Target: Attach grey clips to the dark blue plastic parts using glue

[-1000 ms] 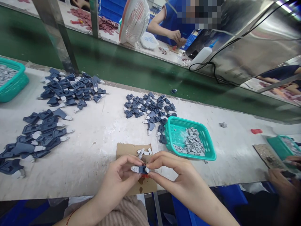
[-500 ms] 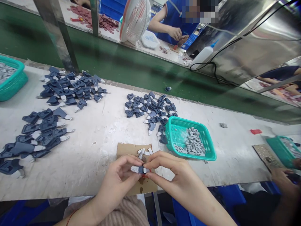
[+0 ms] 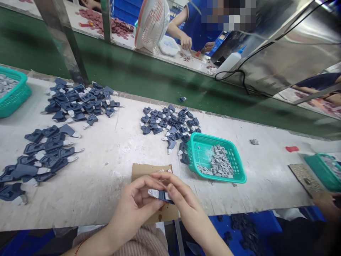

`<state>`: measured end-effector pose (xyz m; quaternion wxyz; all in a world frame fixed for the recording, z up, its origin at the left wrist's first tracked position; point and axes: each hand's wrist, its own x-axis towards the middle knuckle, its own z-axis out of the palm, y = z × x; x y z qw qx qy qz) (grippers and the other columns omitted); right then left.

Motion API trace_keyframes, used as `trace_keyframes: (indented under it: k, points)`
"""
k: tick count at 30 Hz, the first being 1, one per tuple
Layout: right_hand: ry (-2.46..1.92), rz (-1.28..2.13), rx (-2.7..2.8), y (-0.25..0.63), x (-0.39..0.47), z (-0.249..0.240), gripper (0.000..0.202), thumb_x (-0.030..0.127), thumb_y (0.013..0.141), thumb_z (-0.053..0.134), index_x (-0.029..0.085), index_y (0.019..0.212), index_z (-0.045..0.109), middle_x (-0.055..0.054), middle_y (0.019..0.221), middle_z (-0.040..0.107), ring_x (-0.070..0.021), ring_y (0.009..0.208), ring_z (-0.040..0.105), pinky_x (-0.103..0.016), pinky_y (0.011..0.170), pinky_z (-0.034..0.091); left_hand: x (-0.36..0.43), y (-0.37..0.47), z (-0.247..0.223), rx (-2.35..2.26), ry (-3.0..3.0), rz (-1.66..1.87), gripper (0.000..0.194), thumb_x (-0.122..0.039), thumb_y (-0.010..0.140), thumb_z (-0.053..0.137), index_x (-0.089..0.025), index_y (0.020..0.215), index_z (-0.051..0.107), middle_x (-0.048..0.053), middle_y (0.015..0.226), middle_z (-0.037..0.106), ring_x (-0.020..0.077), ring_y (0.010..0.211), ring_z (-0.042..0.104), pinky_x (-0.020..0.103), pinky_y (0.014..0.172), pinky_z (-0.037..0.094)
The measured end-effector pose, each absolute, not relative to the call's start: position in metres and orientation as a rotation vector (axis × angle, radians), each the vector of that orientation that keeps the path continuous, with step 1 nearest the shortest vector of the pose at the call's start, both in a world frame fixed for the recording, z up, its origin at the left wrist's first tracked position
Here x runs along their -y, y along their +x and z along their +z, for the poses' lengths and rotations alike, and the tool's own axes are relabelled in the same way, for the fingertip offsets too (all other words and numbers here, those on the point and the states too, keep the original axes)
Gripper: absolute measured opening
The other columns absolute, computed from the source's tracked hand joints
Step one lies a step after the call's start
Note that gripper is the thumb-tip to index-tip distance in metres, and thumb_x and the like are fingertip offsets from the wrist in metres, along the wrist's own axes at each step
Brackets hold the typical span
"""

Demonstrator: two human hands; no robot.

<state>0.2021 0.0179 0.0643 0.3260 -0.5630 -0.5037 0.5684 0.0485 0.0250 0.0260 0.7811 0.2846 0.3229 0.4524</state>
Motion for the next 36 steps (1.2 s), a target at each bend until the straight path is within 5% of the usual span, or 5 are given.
trace_keyframes:
  k: [19, 26, 29, 32, 36]
  points:
    - [-1.441, 1.475, 0.854, 0.181, -0.011, 0.043, 0.041, 0.058, 0.094, 0.047, 0.028, 0.104, 0.073, -0.004, 0.108, 0.070, -0.0181, 0.089, 0.064, -0.024, 0.068, 0.051, -0.034, 0.054, 0.034, -0.806, 0.625, 0.969, 0.016, -0.006, 0.072, 0.072, -0.020, 0.079, 0.071, 0.003, 0.090, 0.077, 0.0126, 0.060, 0.070, 0.023, 0.060, 0.059]
    - [-1.406, 1.271, 0.943, 0.176, -0.016, 0.044, 0.033, 0.051, 0.095, 0.052, 0.028, 0.101, 0.076, -0.004, 0.103, 0.073, -0.0196, 0.098, 0.064, -0.029, 0.088, 0.051, -0.033, 0.060, 0.028, -0.811, 0.538, 0.937, 0.010, -0.017, 0.076, 0.077, -0.020, 0.083, 0.070, -0.003, 0.058, 0.070, 0.0112, 0.053, 0.065, 0.022, 0.058, 0.055]
    - [-1.418, 1.329, 0.836, 0.174, -0.018, 0.044, 0.036, 0.054, 0.093, 0.053, 0.027, 0.101, 0.076, -0.005, 0.103, 0.073, -0.0165, 0.079, 0.065, -0.027, 0.073, 0.054, -0.036, 0.060, 0.028, -0.816, 0.525, 0.890, 0.011, -0.022, 0.077, 0.077, -0.020, 0.085, 0.070, -0.002, 0.057, 0.070, 0.0109, 0.053, 0.063, 0.022, 0.058, 0.055]
    - [-1.434, 1.424, 0.700, 0.175, -0.019, 0.045, 0.047, 0.062, 0.092, 0.046, 0.026, 0.104, 0.074, -0.006, 0.109, 0.072, -0.0175, 0.077, 0.066, -0.025, 0.060, 0.053, -0.043, 0.061, 0.031, -0.838, 0.516, 0.866, 0.015, -0.024, 0.076, 0.080, -0.019, 0.088, 0.071, -0.001, 0.066, 0.071, 0.0107, 0.059, 0.064, 0.022, 0.062, 0.054]
    - [-1.408, 1.390, 0.715, 0.185, -0.022, 0.045, 0.052, 0.066, 0.092, 0.043, 0.026, 0.112, 0.071, -0.008, 0.117, 0.070, -0.0235, 0.102, 0.064, -0.032, 0.081, 0.053, -0.056, 0.061, 0.041, -0.818, 0.470, 0.870, 0.017, -0.025, 0.080, 0.076, -0.017, 0.094, 0.072, 0.005, 0.094, 0.073, 0.0118, 0.076, 0.064, 0.022, 0.072, 0.054]
